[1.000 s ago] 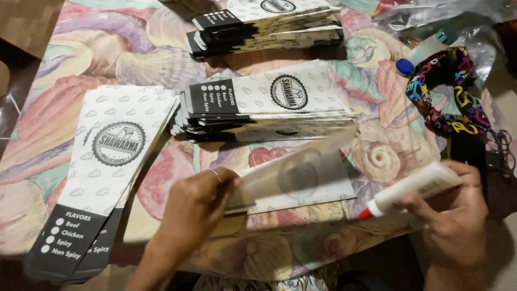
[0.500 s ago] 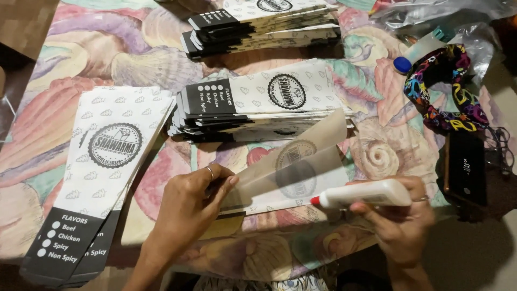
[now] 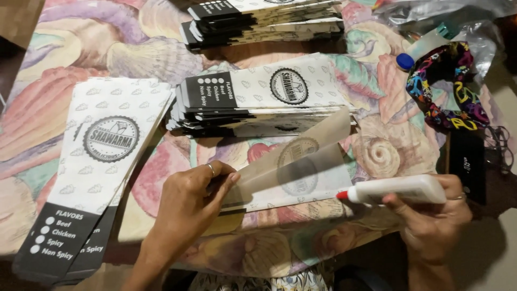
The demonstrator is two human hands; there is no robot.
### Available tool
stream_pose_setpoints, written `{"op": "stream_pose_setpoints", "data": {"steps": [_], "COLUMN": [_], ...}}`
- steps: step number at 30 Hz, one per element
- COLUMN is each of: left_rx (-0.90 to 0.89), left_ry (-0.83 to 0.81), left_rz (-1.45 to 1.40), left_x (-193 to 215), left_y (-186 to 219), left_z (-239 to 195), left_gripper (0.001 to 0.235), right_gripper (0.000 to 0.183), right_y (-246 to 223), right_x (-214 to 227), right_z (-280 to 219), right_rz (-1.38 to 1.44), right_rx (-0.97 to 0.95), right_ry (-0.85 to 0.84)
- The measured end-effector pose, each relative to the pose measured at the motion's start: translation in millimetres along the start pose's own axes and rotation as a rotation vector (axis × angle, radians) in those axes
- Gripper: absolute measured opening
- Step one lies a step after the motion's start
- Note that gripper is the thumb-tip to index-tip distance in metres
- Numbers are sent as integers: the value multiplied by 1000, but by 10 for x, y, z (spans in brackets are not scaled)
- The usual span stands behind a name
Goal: Applying glue to the flaps of paper bags and folding them to assemble the bags.
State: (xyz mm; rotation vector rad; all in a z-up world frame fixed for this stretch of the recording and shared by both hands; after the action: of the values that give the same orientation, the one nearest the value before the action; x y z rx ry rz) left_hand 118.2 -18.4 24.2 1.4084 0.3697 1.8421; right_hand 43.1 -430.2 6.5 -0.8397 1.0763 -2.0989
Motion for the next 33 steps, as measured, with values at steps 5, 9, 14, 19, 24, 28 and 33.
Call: {"op": "stream_pose_setpoints", "data": {"steps": [5,9,14,19,24,28,33], "left_rx": [5,31,17,22,5,30,83], "left_ry": [-22,-19,-7,-10,-8,-12,-56], "left_rz": [-19,1,-8,-4,-18,3,-91], "left_x": [-19,-28,-28,-34,-20,-9,11], "left_y": [-41,-59,-53,-85,-68,-106,-147], "left_z": [-8,7,4,-2,5,25,64], "left_gripper": [11,13,12,11,13,15,21], "right_gripper": [54,58,56,52,42,42,29], "right_y": [203,260,64,-24,-212,-300,-618], "right_x": [261,279,38,-142,-310,-486,-811], "right_z": [101,68,-3,-67,-134,-240,-364], "right_rz": [-95,-7,17,18,-15,5,58], "right_rx": [12,-22,43,-1,51,17,141], "right_ry": [58,121,56,-5,-43,-52,-176]}}
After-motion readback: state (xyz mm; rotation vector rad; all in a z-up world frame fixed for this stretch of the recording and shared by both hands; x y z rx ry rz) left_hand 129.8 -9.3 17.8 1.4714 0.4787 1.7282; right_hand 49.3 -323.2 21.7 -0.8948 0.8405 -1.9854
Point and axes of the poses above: each hand's wrist, its own z-axis towards the middle knuckle, its own x-axis out of the back of the hand, y = z × x, the point moved 8 cm from there along z, towards the middle knuckle, and after that the axes turned 4 degrees about z, right-handed, at the moved point
